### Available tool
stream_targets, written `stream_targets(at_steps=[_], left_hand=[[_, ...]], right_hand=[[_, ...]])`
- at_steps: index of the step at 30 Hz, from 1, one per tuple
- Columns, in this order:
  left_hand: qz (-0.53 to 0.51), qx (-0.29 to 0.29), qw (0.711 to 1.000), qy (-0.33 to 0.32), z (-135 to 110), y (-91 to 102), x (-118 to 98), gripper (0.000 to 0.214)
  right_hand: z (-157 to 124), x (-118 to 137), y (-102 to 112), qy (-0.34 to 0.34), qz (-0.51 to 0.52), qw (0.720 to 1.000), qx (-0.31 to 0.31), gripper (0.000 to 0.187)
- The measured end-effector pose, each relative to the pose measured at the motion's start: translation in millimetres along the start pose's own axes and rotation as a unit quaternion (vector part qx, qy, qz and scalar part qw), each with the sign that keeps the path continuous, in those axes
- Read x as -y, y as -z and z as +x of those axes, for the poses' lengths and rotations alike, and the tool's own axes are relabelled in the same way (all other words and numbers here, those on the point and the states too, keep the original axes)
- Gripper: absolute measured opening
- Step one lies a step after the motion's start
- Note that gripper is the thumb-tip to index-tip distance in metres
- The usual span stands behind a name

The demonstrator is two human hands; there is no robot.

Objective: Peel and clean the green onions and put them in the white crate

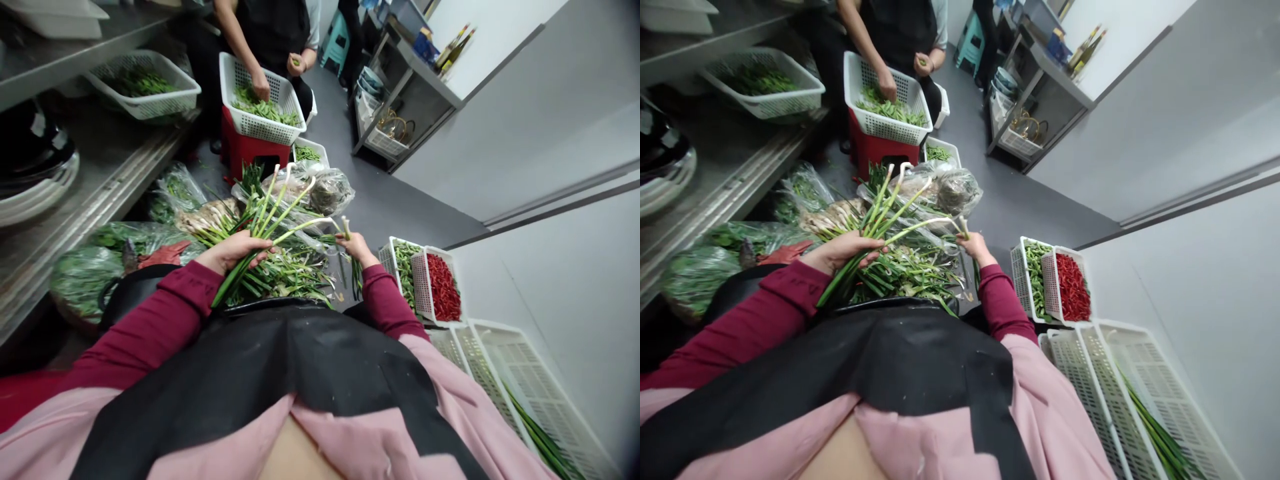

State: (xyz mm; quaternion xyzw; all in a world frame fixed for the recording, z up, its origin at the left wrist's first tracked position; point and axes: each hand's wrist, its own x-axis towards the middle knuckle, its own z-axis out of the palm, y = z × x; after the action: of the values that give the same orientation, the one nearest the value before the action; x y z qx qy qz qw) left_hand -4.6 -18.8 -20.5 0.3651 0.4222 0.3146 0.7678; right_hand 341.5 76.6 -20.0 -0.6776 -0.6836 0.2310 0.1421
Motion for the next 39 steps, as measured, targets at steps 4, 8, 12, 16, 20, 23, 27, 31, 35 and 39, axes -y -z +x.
stream_targets(at_steps=[4,8,12,16,20,23,27,31,35,39], left_hand=[[0.009,-0.004,1.000,0.000,3,-0.1,1,0.023],[0.060,0.062,0.996,-0.017,5,-3.9,4,0.025],[0.104,0.086,0.990,-0.040,3,-10.9,4,0.025],[0.166,0.058,0.980,-0.095,1,-14.6,2,0.026],[0.210,0.045,0.971,-0.109,1,-16.2,2,0.030],[0.222,0.048,0.967,-0.113,0,-17.6,1,0.030],[0.221,0.031,0.968,-0.117,-2,-17.5,-2,0.032],[0.200,0.023,0.972,-0.122,-6,-13.4,-5,0.032],[0.173,0.028,0.977,-0.117,-12,-5.4,-7,0.031],[0.109,-0.008,0.988,-0.113,-6,-3.3,-4,0.030]], right_hand=[[-31,35,-9,0.053,-0.028,0.993,-0.104,0.025],[-43,81,-1,0.260,-0.050,0.964,-0.024,0.026],[-32,109,-5,0.351,-0.117,0.919,0.135,0.016],[-25,106,-12,0.341,-0.087,0.919,0.180,0.018],[-27,95,-22,0.329,-0.064,0.929,0.159,0.021],[-23,84,-24,0.279,-0.042,0.958,0.060,0.021],[-7,56,-4,0.094,-0.082,0.982,-0.143,0.029],[4,23,31,-0.035,-0.123,0.964,-0.231,0.027],[9,-6,49,-0.132,-0.089,0.956,-0.245,0.030],[6,-18,22,-0.100,-0.033,0.982,-0.157,0.022]])
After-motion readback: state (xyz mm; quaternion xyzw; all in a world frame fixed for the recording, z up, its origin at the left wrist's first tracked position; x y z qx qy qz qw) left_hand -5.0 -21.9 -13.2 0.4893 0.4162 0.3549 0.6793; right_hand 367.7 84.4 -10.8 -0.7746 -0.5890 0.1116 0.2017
